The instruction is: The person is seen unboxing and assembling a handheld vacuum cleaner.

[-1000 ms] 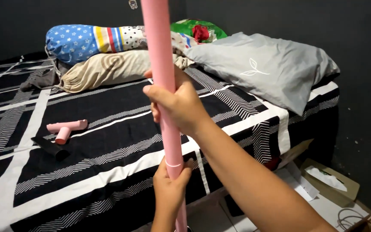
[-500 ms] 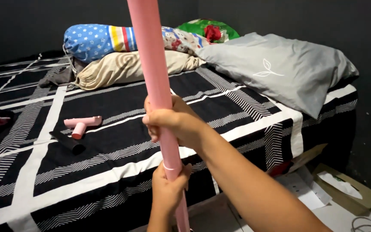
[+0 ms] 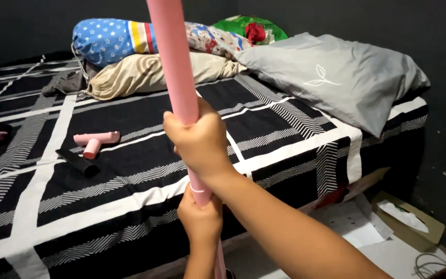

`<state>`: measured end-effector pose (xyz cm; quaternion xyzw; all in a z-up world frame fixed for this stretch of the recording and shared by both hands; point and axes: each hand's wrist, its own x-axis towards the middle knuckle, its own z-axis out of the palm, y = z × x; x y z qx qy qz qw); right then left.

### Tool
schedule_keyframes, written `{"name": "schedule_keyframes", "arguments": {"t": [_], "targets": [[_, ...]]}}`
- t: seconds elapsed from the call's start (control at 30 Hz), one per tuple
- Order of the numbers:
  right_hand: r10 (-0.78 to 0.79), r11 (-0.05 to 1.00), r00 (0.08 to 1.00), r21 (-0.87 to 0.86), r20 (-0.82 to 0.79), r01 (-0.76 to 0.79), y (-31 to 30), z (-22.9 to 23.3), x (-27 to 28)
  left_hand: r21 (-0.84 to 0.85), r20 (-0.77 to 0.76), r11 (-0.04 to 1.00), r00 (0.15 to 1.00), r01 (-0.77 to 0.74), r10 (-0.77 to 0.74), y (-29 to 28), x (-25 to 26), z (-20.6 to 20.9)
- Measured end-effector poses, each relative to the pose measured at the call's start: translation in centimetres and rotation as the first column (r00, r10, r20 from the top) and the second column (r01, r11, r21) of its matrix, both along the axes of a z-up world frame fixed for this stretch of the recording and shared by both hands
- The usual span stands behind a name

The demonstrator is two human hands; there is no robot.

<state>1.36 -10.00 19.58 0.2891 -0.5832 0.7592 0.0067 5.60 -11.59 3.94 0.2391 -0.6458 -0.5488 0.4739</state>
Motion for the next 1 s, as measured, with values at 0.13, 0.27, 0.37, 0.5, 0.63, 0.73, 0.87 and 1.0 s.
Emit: {"name": "schedule_keyframes", "arguments": {"t": [0.13,0.27,0.37,0.5,0.63,0.73,0.87,1.0], "targets": [[-0.047,0.998,0.999,0.031,-0.018,0.048,-0.4,0.0,0.4,-0.063,0.028,0.997,0.999,-0.042,0.043,-0.1,0.3,0.0],[-0.026,0.999,1.000,0.029,-0.007,0.027,0.1,-0.1,0.3,0.124,0.047,0.986,0.992,0.111,-0.117,-0.8,0.6,-0.2],[0.061,0.998,0.998,-0.007,-0.023,-0.061,0.5,-1.0,-0.8,0.066,0.135,0.972,0.963,0.225,-0.232,-1.5,1.3,1.1],[0.220,0.973,0.973,-0.062,-0.066,-0.224,0.2,-1.2,-0.9,-0.184,0.045,0.966,0.984,0.180,-0.174,-1.0,2.5,8.5],[0.230,0.972,0.964,-0.026,-0.134,-0.235,0.3,-0.7,-1.3,-0.202,0.032,0.942,0.963,0.267,-0.266,-1.5,2.1,9.2],[0.282,0.955,0.940,-0.042,-0.189,-0.295,1.2,-0.4,-1.6,-0.106,-0.023,0.938,0.942,0.329,-0.334,-2.0,1.9,7.9],[0.557,0.824,0.829,-0.093,-0.055,-0.559,2.8,-0.1,-2.2,0.031,0.009,0.786,0.786,0.618,-0.619,-3.3,2.2,4.4],[0.786,0.618,0.618,0.003,0.007,-0.786,5.0,-0.2,-2.2,0.049,0.026,0.756,0.756,0.653,-0.654,-4.4,2.2,0.6]]}}
